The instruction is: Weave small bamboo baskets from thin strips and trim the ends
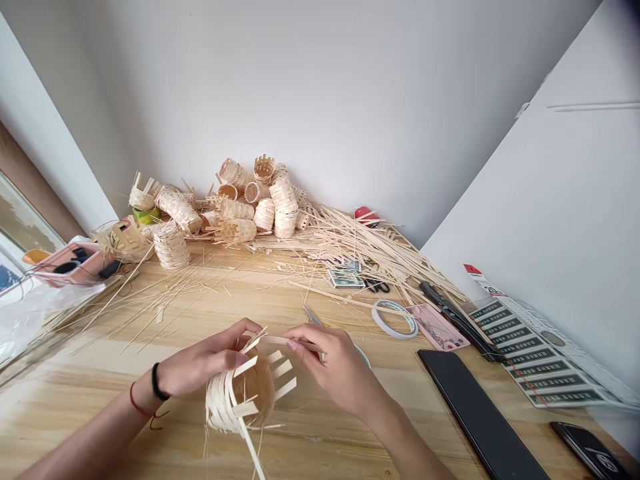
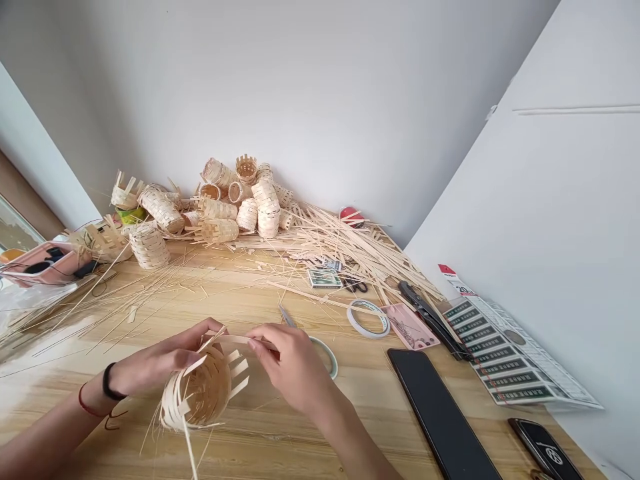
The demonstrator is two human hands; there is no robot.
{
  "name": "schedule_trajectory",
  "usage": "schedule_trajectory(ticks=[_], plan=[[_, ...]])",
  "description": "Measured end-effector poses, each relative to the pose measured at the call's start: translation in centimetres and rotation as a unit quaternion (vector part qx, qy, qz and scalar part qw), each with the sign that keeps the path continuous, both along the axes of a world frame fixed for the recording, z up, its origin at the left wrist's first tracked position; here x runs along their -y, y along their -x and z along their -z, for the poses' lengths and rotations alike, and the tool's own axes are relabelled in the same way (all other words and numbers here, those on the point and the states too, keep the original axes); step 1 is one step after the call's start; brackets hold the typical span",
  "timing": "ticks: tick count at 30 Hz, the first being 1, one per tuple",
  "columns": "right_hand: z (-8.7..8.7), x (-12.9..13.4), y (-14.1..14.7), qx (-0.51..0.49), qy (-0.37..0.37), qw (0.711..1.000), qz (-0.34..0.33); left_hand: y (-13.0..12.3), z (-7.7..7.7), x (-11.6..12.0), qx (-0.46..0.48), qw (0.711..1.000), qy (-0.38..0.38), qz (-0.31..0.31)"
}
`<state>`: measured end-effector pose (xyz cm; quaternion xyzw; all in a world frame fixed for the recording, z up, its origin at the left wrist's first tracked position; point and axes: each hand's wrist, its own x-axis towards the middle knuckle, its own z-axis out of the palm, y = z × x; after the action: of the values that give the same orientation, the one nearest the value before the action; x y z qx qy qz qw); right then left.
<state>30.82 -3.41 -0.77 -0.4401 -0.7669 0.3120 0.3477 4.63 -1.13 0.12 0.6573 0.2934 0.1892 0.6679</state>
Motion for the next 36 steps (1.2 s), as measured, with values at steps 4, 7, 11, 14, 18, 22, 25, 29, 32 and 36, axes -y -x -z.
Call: schedule_trajectory(ticks=[4, 7, 11, 14, 18, 22, 25, 29, 32, 36], plan=[[-0.6, 0.3, 0.1, -0.042, 0.031, 0.999, 0.007, -0.1, -0.1, 0.1, -0.049, 0.996, -0.067, -0.042], [-1.0, 0.5, 0.4, -0.051, 0.032, 0.998, 0.010, -0.2, -0.4, 0.2, -0.065, 0.992, -0.088, -0.062], [-1.2, 0.7, 0.6, -0.069, 0.035, 0.997, 0.018, -0.2, -0.6, 0.2, -0.084, 0.986, -0.122, -0.075], [-1.3, 0.9, 0.6, -0.077, 0.033, 0.996, 0.022, -0.1, -0.4, 0.3, -0.104, 0.979, -0.148, -0.091], [-1.3, 1.1, 0.7, -0.074, 0.026, 0.997, 0.023, 0.1, 0.1, 0.5, -0.104, 0.974, -0.171, -0.101], [-1.5, 1.3, 0.7, -0.074, 0.027, 0.997, 0.022, -0.1, 0.1, 0.7, -0.111, 0.970, -0.187, -0.112], [-1.5, 1.4, 0.7, -0.065, 0.018, 0.997, 0.021, -0.3, -0.1, 0.7, -0.112, 0.967, -0.197, -0.118], [-1.6, 1.4, 0.8, -0.069, 0.000, 0.997, 0.037, -0.3, -0.2, 0.6, -0.132, 0.963, -0.197, -0.132], [-1.8, 1.5, 0.8, -0.098, -0.013, 0.993, 0.058, -0.1, -0.1, 0.7, -0.152, 0.960, -0.198, -0.128], [-1.9, 1.8, 0.8, -0.120, -0.031, 0.991, 0.042, -0.1, 0.0, 1.0, -0.148, 0.956, -0.215, -0.131]])
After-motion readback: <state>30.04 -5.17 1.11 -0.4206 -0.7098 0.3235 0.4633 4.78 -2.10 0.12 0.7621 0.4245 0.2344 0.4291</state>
